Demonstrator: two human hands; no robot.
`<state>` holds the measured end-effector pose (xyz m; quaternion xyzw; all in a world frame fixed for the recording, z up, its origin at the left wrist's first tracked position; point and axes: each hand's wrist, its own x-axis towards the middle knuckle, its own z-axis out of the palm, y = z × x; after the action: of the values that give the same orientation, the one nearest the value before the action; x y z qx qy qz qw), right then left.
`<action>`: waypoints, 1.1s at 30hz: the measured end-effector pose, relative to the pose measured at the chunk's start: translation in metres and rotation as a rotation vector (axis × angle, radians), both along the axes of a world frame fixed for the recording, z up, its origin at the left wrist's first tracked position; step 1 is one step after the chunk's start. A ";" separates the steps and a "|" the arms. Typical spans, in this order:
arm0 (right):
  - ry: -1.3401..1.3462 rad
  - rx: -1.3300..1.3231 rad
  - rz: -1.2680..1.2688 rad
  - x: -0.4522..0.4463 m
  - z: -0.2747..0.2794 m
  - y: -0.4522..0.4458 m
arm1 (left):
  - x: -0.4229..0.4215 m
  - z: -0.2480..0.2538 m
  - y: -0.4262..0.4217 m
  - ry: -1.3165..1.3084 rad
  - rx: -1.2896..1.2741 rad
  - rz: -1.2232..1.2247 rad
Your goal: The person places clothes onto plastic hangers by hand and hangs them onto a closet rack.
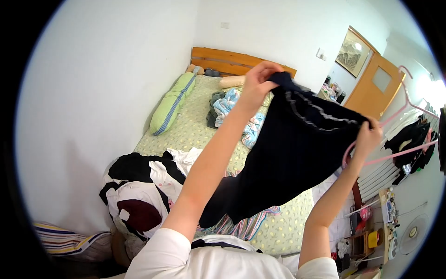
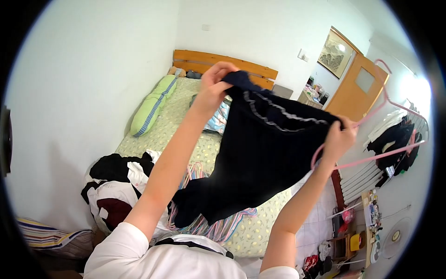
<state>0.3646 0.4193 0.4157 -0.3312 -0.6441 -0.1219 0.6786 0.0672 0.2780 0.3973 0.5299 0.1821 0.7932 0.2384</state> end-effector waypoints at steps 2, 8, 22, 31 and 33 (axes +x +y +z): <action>-0.002 -0.067 0.066 -0.019 -0.030 -0.017 | -0.017 -0.022 -0.004 -0.004 -0.137 0.094; -0.052 -0.343 0.402 -0.054 -0.105 -0.034 | -0.068 -0.087 -0.032 0.149 -0.559 0.377; -0.276 -0.782 0.845 -0.105 -0.177 -0.029 | -0.124 -0.177 -0.065 -0.420 -0.895 0.182; -0.421 -0.525 0.555 -0.045 -0.138 -0.045 | -0.136 -0.223 -0.073 -0.254 -0.927 0.177; -0.549 -0.366 0.490 -0.028 -0.141 -0.043 | -0.142 -0.230 -0.083 -0.331 -0.875 0.119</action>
<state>0.3362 0.3764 0.2750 -0.2383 -0.8722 0.0759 0.4204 -0.0751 0.1946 0.1672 0.2345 0.4889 0.7281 0.4194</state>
